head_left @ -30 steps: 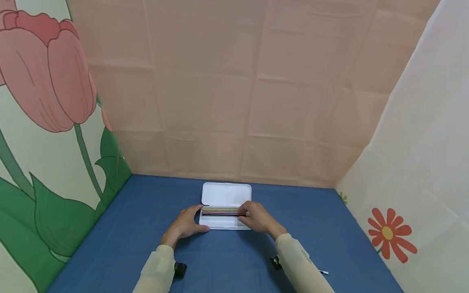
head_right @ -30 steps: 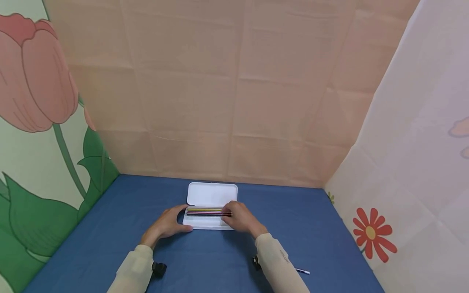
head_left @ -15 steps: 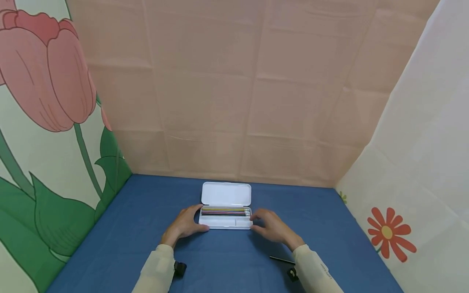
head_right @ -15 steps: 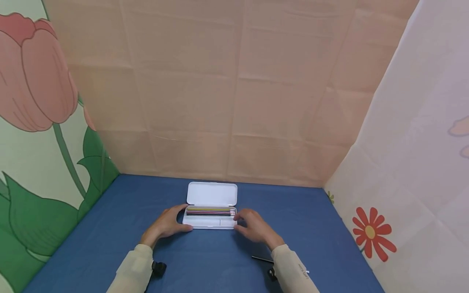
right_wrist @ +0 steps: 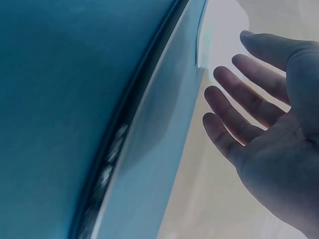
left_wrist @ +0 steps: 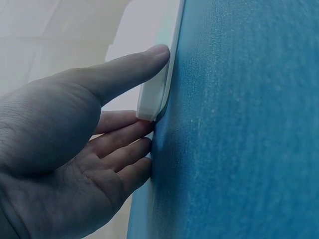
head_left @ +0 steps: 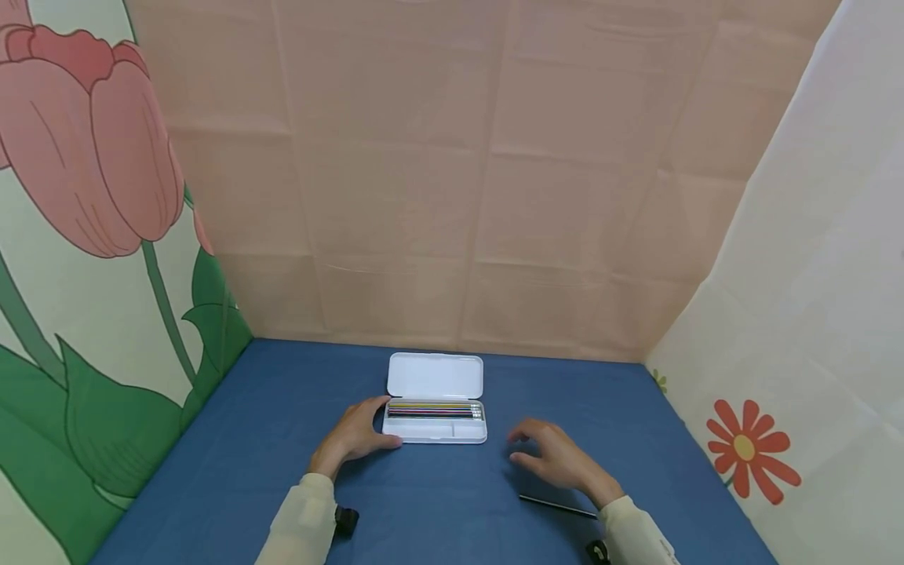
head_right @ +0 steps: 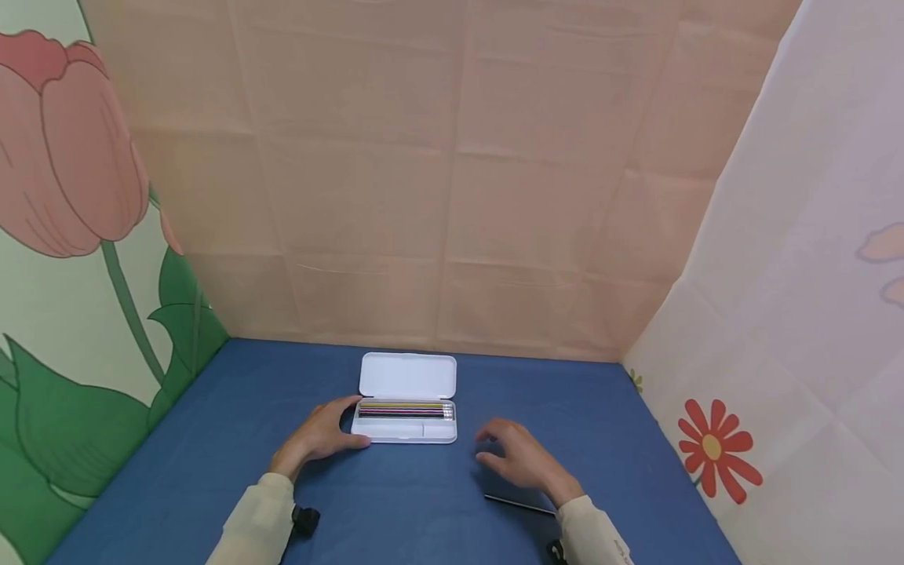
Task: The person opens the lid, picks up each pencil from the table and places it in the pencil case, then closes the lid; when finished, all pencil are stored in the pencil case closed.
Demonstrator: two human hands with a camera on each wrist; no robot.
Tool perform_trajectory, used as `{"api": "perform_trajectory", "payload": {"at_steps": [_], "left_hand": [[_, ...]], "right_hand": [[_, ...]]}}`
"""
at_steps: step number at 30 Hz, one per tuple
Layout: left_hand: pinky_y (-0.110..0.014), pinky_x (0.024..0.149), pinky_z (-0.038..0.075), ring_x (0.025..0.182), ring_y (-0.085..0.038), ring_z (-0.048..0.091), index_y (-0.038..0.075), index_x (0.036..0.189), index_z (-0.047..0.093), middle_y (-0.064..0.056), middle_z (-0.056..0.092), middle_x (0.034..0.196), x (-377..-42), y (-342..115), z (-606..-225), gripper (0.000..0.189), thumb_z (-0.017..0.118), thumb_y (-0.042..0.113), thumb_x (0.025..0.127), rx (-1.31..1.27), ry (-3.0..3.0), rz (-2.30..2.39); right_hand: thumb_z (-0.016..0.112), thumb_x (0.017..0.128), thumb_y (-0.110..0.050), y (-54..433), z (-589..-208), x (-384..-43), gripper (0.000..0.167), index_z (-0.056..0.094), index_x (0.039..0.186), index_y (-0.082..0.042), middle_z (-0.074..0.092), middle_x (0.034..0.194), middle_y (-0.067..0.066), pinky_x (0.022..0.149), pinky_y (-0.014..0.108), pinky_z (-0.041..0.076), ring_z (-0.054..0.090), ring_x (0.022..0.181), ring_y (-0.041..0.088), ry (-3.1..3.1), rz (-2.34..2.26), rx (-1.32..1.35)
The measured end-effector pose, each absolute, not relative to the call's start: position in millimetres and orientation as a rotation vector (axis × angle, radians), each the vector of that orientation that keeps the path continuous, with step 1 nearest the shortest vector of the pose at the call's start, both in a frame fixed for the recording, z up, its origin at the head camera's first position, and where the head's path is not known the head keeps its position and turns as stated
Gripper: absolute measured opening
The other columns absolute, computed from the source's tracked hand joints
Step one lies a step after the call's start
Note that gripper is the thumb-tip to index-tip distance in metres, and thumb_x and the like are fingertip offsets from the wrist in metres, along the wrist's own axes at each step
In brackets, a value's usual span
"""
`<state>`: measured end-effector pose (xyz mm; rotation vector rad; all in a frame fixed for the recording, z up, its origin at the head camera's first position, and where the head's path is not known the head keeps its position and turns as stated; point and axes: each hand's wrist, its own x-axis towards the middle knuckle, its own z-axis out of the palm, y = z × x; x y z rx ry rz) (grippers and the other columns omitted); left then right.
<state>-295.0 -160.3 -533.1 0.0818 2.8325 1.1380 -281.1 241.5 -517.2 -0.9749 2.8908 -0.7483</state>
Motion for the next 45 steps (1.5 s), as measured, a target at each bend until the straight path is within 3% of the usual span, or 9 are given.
{"api": "perform_trajectory", "payload": {"at_steps": [9, 25, 45], "left_hand": [[-0.074, 0.132, 0.039, 0.161, -0.054, 0.046, 0.003, 0.167, 0.051, -0.028, 0.051, 0.172, -296, -160, -532, 0.095, 0.098, 0.028, 0.089, 0.091, 2.830, 1.138], [-0.076, 0.131, 0.039, 0.162, -0.055, 0.044, 0.004, 0.167, 0.050, -0.028, 0.050, 0.173, -295, -160, -534, 0.095, 0.098, 0.030, 0.090, 0.075, 2.835, 1.124], [-0.076, 0.131, 0.038, 0.162, -0.055, 0.044, 0.002, 0.167, 0.050, -0.029, 0.049, 0.174, -294, -159, -532, 0.095, 0.098, 0.028, 0.090, 0.078, 2.825, 1.142]], "right_hand": [[0.084, 0.104, -0.024, 281, -520, -259, 0.023, 0.080, 0.123, -0.011, 0.080, 0.120, 0.001, 0.092, 0.049, 0.066, 0.077, 0.110, 0.029, 2.858, -0.808, -0.925], [0.091, 0.097, -0.034, 327, -529, -242, 0.025, 0.079, 0.114, -0.020, 0.076, 0.111, -0.004, 0.076, 0.028, 0.056, 0.066, 0.091, 0.006, 2.649, -0.899, -0.774], [0.090, 0.096, -0.017, 332, -535, -234, 0.013, 0.079, 0.103, -0.014, 0.069, 0.092, -0.005, 0.063, 0.025, 0.047, 0.056, 0.074, 0.001, 2.565, -0.922, -0.701]]}}
